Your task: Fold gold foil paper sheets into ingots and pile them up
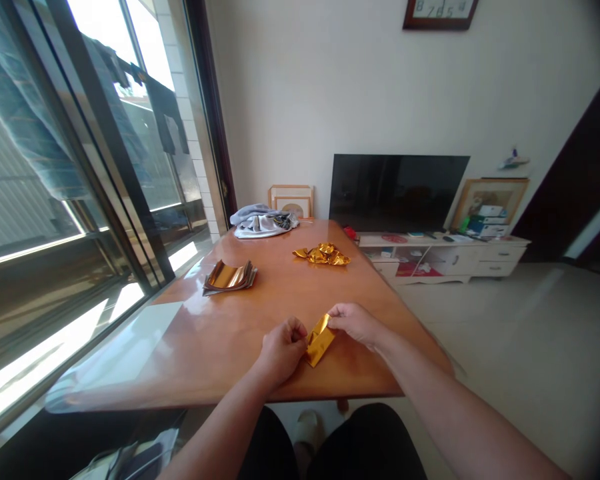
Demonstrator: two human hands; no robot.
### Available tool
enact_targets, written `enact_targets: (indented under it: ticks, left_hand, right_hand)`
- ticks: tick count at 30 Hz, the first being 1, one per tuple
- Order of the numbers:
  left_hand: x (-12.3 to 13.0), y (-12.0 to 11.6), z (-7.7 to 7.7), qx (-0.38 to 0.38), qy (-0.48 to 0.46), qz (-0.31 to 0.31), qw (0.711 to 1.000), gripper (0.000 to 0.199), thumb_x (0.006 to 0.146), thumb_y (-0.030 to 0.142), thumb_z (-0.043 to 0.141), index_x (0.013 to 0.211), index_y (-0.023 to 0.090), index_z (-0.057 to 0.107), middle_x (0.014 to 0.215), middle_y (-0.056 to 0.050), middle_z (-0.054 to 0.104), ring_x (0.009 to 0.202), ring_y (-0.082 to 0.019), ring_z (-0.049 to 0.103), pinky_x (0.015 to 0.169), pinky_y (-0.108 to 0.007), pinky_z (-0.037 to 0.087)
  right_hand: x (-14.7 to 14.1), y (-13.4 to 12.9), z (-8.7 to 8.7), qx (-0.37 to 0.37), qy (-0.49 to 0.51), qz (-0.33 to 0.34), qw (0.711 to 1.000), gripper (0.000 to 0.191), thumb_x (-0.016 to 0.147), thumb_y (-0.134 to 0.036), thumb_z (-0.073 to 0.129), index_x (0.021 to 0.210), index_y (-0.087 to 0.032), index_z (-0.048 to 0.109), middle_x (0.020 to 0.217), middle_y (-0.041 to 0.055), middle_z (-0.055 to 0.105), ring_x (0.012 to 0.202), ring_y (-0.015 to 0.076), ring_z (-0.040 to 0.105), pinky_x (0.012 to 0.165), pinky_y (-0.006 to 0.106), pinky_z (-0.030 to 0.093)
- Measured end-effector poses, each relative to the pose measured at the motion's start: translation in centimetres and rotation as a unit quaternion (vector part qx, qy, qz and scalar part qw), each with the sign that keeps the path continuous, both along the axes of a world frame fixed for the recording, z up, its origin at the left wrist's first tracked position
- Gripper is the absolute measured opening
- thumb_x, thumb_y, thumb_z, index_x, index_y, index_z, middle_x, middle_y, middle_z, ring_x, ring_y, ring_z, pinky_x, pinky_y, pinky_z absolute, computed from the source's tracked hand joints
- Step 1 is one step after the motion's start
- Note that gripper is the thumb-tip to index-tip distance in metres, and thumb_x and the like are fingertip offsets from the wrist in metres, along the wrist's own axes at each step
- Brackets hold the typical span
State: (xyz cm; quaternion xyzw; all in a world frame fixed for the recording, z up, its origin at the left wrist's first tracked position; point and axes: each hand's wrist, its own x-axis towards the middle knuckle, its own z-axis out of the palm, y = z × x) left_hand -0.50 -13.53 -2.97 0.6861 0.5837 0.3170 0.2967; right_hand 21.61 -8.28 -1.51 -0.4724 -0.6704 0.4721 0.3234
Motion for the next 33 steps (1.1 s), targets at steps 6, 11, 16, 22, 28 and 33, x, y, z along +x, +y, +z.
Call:
enact_targets:
  ticks: [6, 11, 16, 22, 28, 33]
  left_hand:
    - [0.0, -0.2, 0.1, 0.039, 0.022, -0.012, 0.999, 0.006, 0.085, 0.021, 0.057, 0.089, 0.022, 0.060, 0.083, 0.002, 0.068, 0.076, -0.015, 0.061, 0.068, -0.025, 0.043]
    - [-0.2, -0.9, 1.1, 0.134, 0.084, -0.014, 0.987, 0.008, 0.087, 0.020, 0.055, 0.089, 0.020, 0.062, 0.090, -0.003, 0.068, 0.086, -0.019, 0.059, 0.076, -0.030, 0.042]
    - [-0.1, -2.9, 3.3, 0.211, 0.158, -0.136, 0.955, 0.018, 0.089, 0.013, 0.051, 0.092, 0.024, 0.065, 0.088, -0.002, 0.068, 0.090, -0.021, 0.055, 0.082, -0.034, 0.038]
    - [-0.2, -4.6, 4.6, 0.197, 0.233, -0.176, 0.936, 0.011, 0.091, 0.021, 0.058, 0.092, 0.027, 0.067, 0.085, 0.000, 0.070, 0.091, -0.022, 0.053, 0.080, -0.036, 0.034]
    - [-1.1, -4.7, 4.1, 0.204, 0.266, -0.143, 0.931, 0.020, 0.097, 0.026, 0.049, 0.101, 0.028, 0.069, 0.091, -0.003, 0.071, 0.092, -0.023, 0.052, 0.081, -0.039, 0.033]
    - [-1.5, -4.6, 4.2, 0.190, 0.273, -0.146, 0.932, 0.023, 0.097, 0.027, 0.048, 0.103, 0.029, 0.070, 0.097, -0.004, 0.070, 0.093, -0.024, 0.052, 0.082, -0.039, 0.034]
  right_hand:
    - [-0.4, 0.9, -1.3, 0.021, -0.055, -0.016, 0.998, 0.012, 0.072, -0.026, 0.063, 0.077, -0.016, 0.068, 0.072, -0.0008, 0.065, 0.061, 0.0114, 0.050, 0.058, 0.023, 0.038]
    - [-0.5, 1.8, -2.5, 0.035, -0.097, -0.022, 0.994, 0.010, 0.071, -0.026, 0.063, 0.072, -0.017, 0.067, 0.063, -0.0029, 0.060, 0.055, 0.0103, 0.046, 0.053, 0.022, 0.032]
    - [-0.7, 2.2, -2.3, 0.023, -0.122, -0.005, 0.992, 0.011, 0.069, -0.026, 0.062, 0.064, -0.017, 0.064, 0.055, -0.0051, 0.053, 0.051, 0.0089, 0.041, 0.050, 0.022, 0.028]
    - [-0.8, 2.4, -1.8, 0.007, -0.152, 0.013, 0.988, 0.009, 0.065, -0.022, 0.060, 0.066, -0.016, 0.068, 0.051, -0.0061, 0.051, 0.048, 0.0085, 0.039, 0.048, 0.023, 0.024]
    - [-0.8, 2.5, -1.8, 0.011, -0.172, 0.000, 0.985, 0.008, 0.065, -0.023, 0.064, 0.064, -0.017, 0.070, 0.050, -0.0051, 0.053, 0.050, 0.0091, 0.042, 0.049, 0.023, 0.024]
    - [-1.0, 1.9, -1.4, 0.023, -0.170, -0.020, 0.985, 0.009, 0.066, -0.027, 0.070, 0.063, -0.019, 0.068, 0.049, -0.0043, 0.055, 0.053, 0.0107, 0.047, 0.051, 0.023, 0.027]
